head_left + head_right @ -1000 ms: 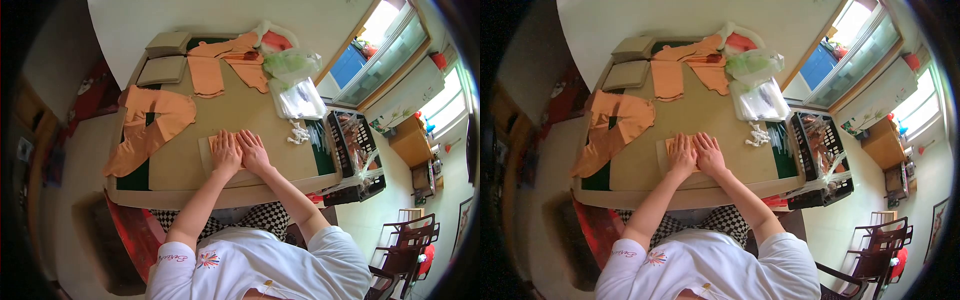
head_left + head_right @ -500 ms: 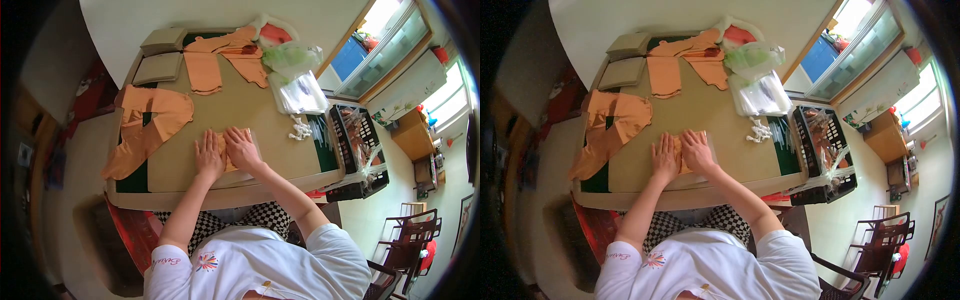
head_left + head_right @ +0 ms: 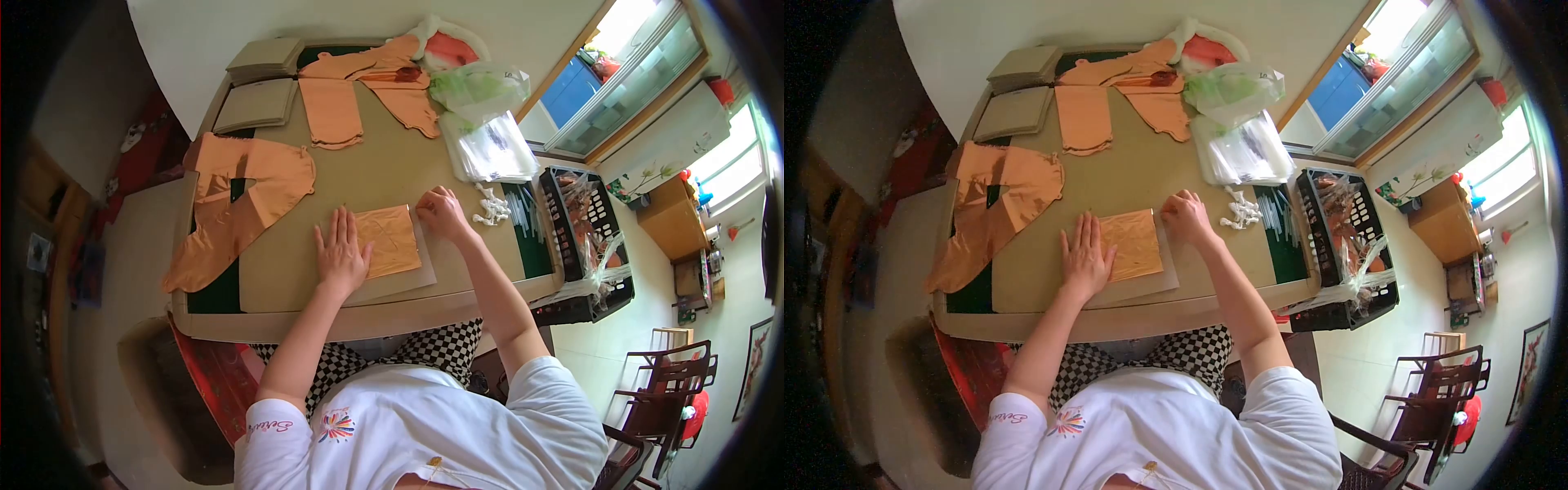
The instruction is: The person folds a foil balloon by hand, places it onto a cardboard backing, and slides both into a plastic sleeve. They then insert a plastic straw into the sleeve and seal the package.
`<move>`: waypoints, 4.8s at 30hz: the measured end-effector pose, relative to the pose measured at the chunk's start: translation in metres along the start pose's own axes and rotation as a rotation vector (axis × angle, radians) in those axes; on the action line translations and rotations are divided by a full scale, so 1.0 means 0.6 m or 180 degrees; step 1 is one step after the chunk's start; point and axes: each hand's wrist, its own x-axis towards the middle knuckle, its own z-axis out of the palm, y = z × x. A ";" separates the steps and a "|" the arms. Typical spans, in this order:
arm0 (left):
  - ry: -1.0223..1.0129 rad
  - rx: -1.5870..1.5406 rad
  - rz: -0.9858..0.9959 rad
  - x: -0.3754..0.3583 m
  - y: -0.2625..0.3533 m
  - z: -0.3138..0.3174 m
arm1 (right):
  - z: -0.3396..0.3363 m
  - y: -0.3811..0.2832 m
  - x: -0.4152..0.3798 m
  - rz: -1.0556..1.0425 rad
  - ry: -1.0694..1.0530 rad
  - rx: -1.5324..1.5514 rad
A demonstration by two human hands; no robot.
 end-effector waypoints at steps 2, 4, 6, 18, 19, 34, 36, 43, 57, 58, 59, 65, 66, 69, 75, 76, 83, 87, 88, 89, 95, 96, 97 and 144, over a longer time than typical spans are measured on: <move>-0.0016 0.0013 0.0010 -0.001 0.000 0.000 | 0.004 0.005 0.008 0.0028 0.0042 0.0136; -0.0051 0.0025 0.0012 0.000 -0.001 -0.002 | 0.009 0.001 0.015 0.0087 0.0128 0.0373; -0.0107 0.0029 0.0004 0.000 -0.002 -0.004 | 0.004 -0.008 0.018 0.0253 -0.0127 0.0504; -0.0428 0.0345 -0.0123 0.003 0.002 -0.013 | 0.066 -0.047 0.038 -0.0373 0.0644 -0.0748; -0.0432 0.0382 -0.0132 0.003 0.004 -0.012 | 0.066 -0.073 0.025 -0.0870 0.0530 -0.0937; -0.0419 0.0114 -0.0263 -0.007 -0.011 -0.023 | 0.057 -0.097 -0.029 -0.0149 -0.0031 -0.1200; -0.0400 0.0172 -0.0210 -0.013 -0.015 -0.022 | 0.032 -0.141 -0.030 -0.0127 -0.0486 -0.1656; -0.0633 0.0315 -0.0271 -0.012 -0.009 -0.042 | 0.123 -0.187 -0.020 -0.0855 0.0112 -0.0854; -0.0245 0.0098 -0.0186 -0.016 -0.015 -0.024 | 0.026 -0.043 -0.010 0.0072 0.0314 -0.0321; -0.0225 0.0093 -0.0171 -0.015 -0.016 -0.024 | 0.026 -0.044 -0.002 0.0192 0.0252 -0.0178; -0.0214 0.0091 -0.0159 -0.017 -0.017 -0.023 | 0.027 -0.046 0.005 0.0314 0.0181 -0.0030; -0.0115 0.0066 -0.0164 -0.017 -0.018 -0.020 | 0.002 -0.041 0.028 0.0934 -0.0303 0.0633; -0.0124 0.0047 -0.0189 -0.017 -0.020 -0.021 | -0.003 -0.027 0.027 0.0875 -0.0245 0.0487; -0.0192 -0.0022 -0.0252 -0.021 -0.016 -0.028 | -0.050 0.027 0.011 0.0784 -0.0206 -0.0106; -0.0171 -0.0094 -0.0243 -0.018 -0.017 -0.021 | -0.240 0.004 -0.012 0.0830 0.1190 -0.0645; -0.0181 -0.0070 -0.0222 -0.017 -0.019 -0.019 | -0.253 -0.005 -0.007 0.0607 0.1705 -0.0725; -0.0305 0.0100 -0.0191 -0.021 -0.016 -0.038 | -0.113 0.037 0.063 0.0502 0.2502 0.0262; -0.0348 0.0165 -0.0230 -0.022 -0.016 -0.034 | -0.082 0.038 0.062 0.0454 0.3506 0.0781; -0.0348 0.0170 -0.0233 -0.022 -0.017 -0.037 | -0.090 0.029 0.061 0.0552 0.3828 0.1000; -0.0358 0.0171 -0.0222 -0.022 -0.016 -0.038 | -0.099 0.034 0.059 0.0632 0.3995 0.0884; -0.0293 0.0130 -0.0236 -0.020 -0.013 -0.034 | -0.051 0.088 0.079 0.1019 0.4006 0.1394; -0.0253 0.0201 -0.0230 -0.022 -0.015 -0.032 | -0.045 0.084 0.080 0.1058 0.3911 0.1506; -0.0215 0.0146 -0.0229 -0.023 -0.016 -0.030 | -0.039 0.080 0.082 0.1071 0.3908 0.1645; 0.0848 -0.0928 0.0937 0.021 0.016 -0.092 | 0.023 -0.056 -0.070 -0.0216 0.0846 0.0618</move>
